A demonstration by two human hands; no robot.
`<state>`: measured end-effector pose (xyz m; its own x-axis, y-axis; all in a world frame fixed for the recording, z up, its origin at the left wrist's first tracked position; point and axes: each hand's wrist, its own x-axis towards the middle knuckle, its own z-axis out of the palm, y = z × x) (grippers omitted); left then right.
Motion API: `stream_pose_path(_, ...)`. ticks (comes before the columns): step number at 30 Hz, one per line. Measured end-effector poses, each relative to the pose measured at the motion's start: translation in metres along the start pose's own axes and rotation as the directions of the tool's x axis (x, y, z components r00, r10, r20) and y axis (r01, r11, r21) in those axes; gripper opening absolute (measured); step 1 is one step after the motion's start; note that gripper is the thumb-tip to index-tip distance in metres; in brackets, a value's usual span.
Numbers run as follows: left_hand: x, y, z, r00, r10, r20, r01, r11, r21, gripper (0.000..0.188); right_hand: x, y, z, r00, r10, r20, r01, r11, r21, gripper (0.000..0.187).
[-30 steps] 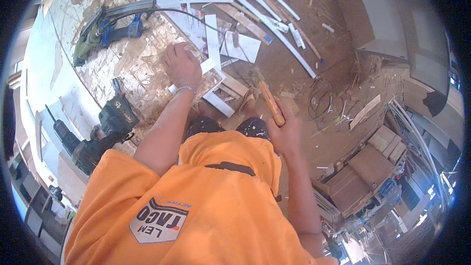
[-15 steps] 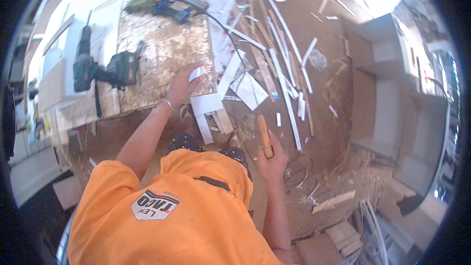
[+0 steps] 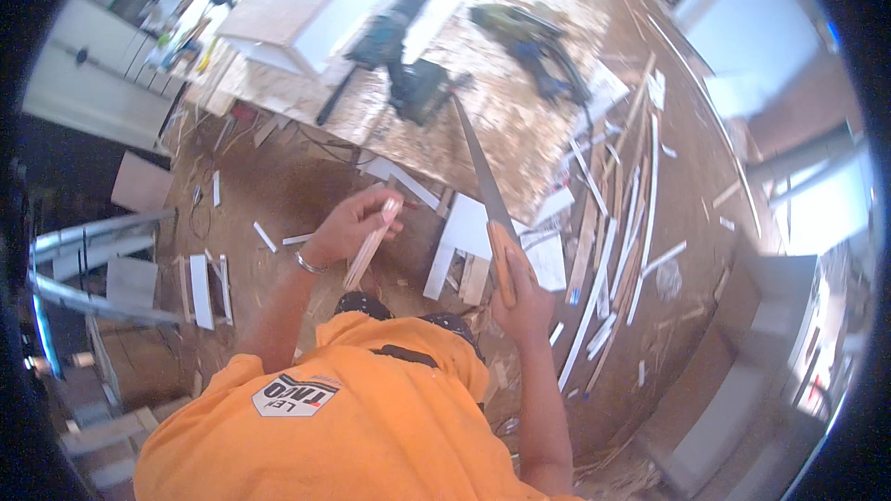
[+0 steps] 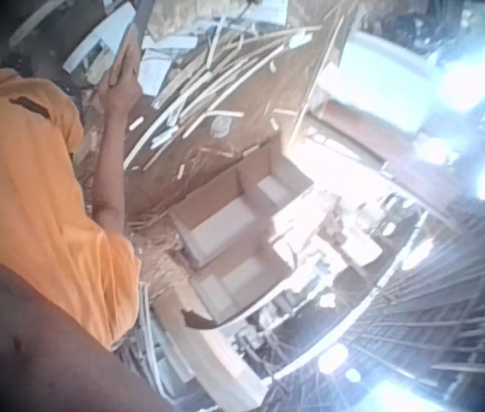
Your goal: The person assembles a wooden shelf unit by using a power drill to drive screws into the joints, marking a piece of wood with a pencil, and cutting the wood with a hand saw before fitting it into place.
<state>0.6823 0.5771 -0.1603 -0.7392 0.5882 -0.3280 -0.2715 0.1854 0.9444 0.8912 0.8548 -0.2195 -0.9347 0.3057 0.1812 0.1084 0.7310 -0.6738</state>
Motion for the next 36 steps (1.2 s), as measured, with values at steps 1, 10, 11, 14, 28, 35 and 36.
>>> stream_pose_path(1, -0.014, -0.017, -0.025, 0.995, -0.078, -0.062, 0.08, 0.996, 0.026, 0.03, 0.002, -0.014, 0.008, 0.999, -0.037, -0.01, 0.037, 0.999, 0.013, 0.07)
stream_pose_path(10, -0.216, -0.265, -0.253, 0.548, -0.542, -0.637, 0.32, 0.839, -0.439, 0.026, -0.061, -0.167, 0.081, 0.993, 0.104, -0.051, -0.105, 0.994, -0.02, 0.061)
stream_pose_path(11, -0.235, -0.286, -0.27, 0.551, -0.543, -0.633, 0.314, 0.838, -0.446, 0.027, -0.066, -0.19, 0.091, 0.984, 0.176, -0.028, -0.177, 0.983, -0.048, 0.061)
stream_pose_path(14, -0.29, -0.331, -0.314, 0.523, -0.578, -0.626, 0.38, 0.816, -0.436, 0.03, -0.078, -0.24, 0.115, 0.959, 0.283, 0.037, -0.276, 0.953, -0.127, 0.063)
stream_pose_path(28, -0.015, -0.074, -0.57, 0.788, 0.063, -0.612, -0.375, 0.837, -0.398, 0.061, 0.096, -0.336, 0.236, 0.953, 0.179, 0.243, -0.121, 0.964, -0.236, 0.051)
stream_pose_path(35, 0.021, 0.017, -0.625, 0.905, 0.224, -0.363, -0.417, 0.646, -0.64, 0.06, 0.32, -0.428, 0.183, 0.759, 0.436, 0.483, -0.397, 0.898, -0.187, 0.047)
stream_pose_path(36, 0.03, 0.027, -0.632, 0.907, 0.212, -0.364, -0.404, 0.682, -0.609, 0.059, 0.341, -0.446, 0.172, 0.749, 0.452, 0.484, -0.353, 0.891, -0.287, 0.046)
